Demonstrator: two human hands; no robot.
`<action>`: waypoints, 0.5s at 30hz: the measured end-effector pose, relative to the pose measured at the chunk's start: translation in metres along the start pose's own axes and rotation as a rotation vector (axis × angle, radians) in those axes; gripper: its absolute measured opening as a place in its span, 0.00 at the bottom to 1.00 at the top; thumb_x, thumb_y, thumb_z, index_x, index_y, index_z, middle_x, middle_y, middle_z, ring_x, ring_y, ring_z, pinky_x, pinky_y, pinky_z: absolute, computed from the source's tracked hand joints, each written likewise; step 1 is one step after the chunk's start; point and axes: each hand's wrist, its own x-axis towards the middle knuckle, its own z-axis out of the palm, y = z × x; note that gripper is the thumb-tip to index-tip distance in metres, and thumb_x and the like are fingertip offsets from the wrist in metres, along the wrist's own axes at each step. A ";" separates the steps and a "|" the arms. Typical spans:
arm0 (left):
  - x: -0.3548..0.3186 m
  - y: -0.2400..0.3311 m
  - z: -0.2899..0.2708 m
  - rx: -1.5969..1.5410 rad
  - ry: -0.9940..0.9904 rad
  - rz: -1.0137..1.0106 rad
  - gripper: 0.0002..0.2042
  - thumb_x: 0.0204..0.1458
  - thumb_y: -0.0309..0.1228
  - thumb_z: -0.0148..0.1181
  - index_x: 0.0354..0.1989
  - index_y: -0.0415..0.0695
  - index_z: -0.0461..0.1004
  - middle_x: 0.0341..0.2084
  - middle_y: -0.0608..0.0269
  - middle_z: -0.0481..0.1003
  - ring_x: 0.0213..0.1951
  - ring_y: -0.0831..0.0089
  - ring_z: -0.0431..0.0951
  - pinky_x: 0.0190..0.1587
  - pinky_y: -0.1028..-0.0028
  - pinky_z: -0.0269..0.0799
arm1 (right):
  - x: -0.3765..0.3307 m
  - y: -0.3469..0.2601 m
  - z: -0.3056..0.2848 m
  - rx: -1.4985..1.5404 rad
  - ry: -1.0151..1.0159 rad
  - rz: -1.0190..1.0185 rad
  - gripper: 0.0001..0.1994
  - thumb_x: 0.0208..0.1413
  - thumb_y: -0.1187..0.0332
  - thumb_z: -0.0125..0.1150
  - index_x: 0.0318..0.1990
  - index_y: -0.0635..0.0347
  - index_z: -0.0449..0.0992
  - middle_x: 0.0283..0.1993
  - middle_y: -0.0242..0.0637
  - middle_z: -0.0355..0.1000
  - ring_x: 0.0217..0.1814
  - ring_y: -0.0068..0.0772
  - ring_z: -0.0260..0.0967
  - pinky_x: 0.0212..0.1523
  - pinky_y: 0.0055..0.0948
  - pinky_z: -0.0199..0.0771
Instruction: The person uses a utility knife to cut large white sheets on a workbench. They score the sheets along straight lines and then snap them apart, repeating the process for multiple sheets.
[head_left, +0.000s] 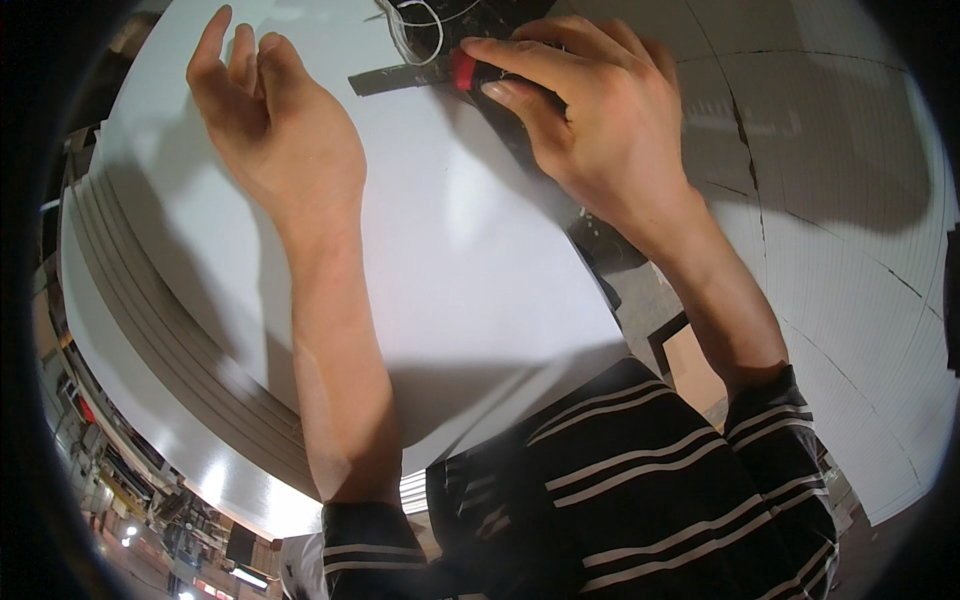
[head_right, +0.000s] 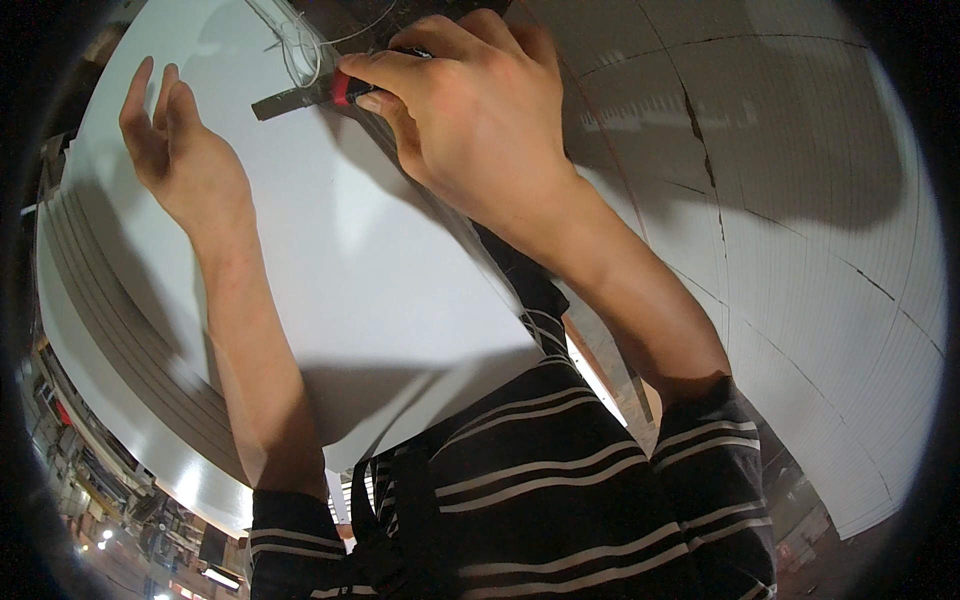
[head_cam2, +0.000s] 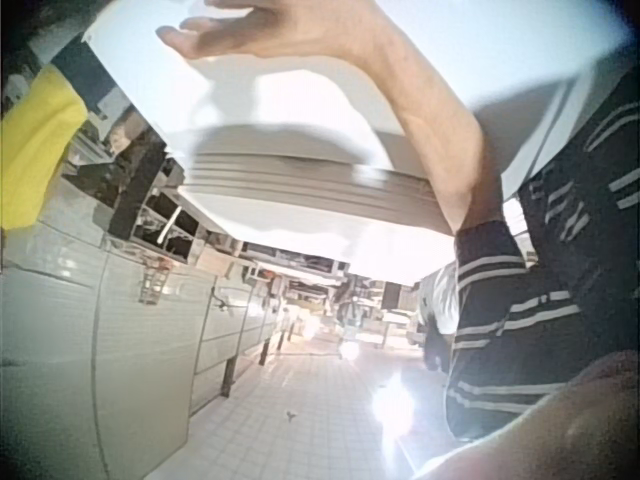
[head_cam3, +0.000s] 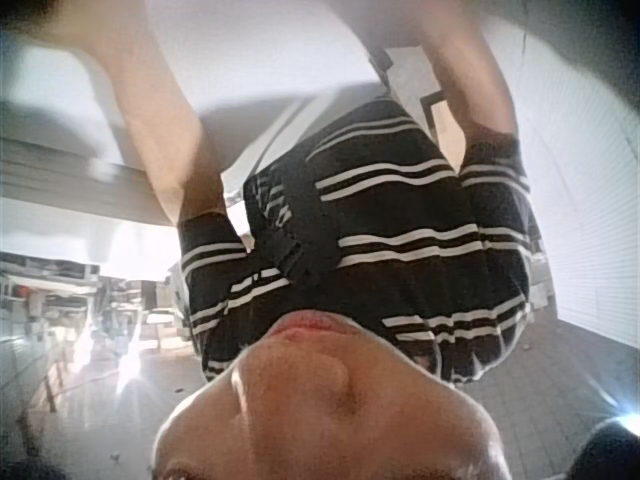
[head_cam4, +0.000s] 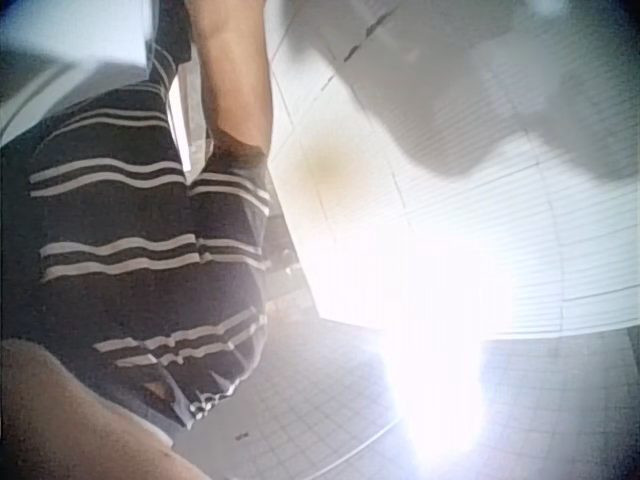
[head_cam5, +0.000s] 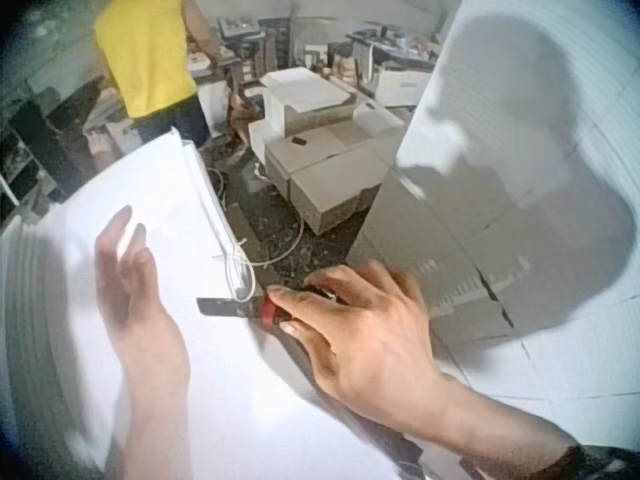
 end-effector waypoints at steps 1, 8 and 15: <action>0.000 -0.001 0.000 -0.006 0.004 -0.007 0.21 0.66 0.30 0.50 0.66 0.39 0.66 0.63 0.41 0.69 0.66 0.56 0.70 0.70 0.60 0.59 | 0.002 -0.002 0.000 0.035 -0.008 0.026 0.12 0.59 0.62 0.67 0.49 0.44 0.86 0.43 0.31 0.80 0.44 0.39 0.74 0.47 0.42 0.69; -0.003 0.006 0.002 -0.003 0.008 -0.079 0.23 0.64 0.30 0.50 0.68 0.42 0.65 0.63 0.36 0.70 0.66 0.57 0.69 0.70 0.61 0.58 | 0.009 -0.014 0.002 0.039 0.008 0.109 0.13 0.59 0.64 0.66 0.51 0.47 0.85 0.44 0.33 0.79 0.45 0.40 0.73 0.48 0.45 0.68; -0.005 0.012 0.005 -0.016 -0.004 -0.109 0.23 0.64 0.29 0.49 0.68 0.43 0.64 0.64 0.36 0.69 0.66 0.56 0.69 0.70 0.62 0.58 | 0.011 -0.020 0.013 0.026 0.090 0.195 0.13 0.57 0.64 0.67 0.50 0.43 0.86 0.44 0.31 0.80 0.47 0.40 0.74 0.50 0.45 0.69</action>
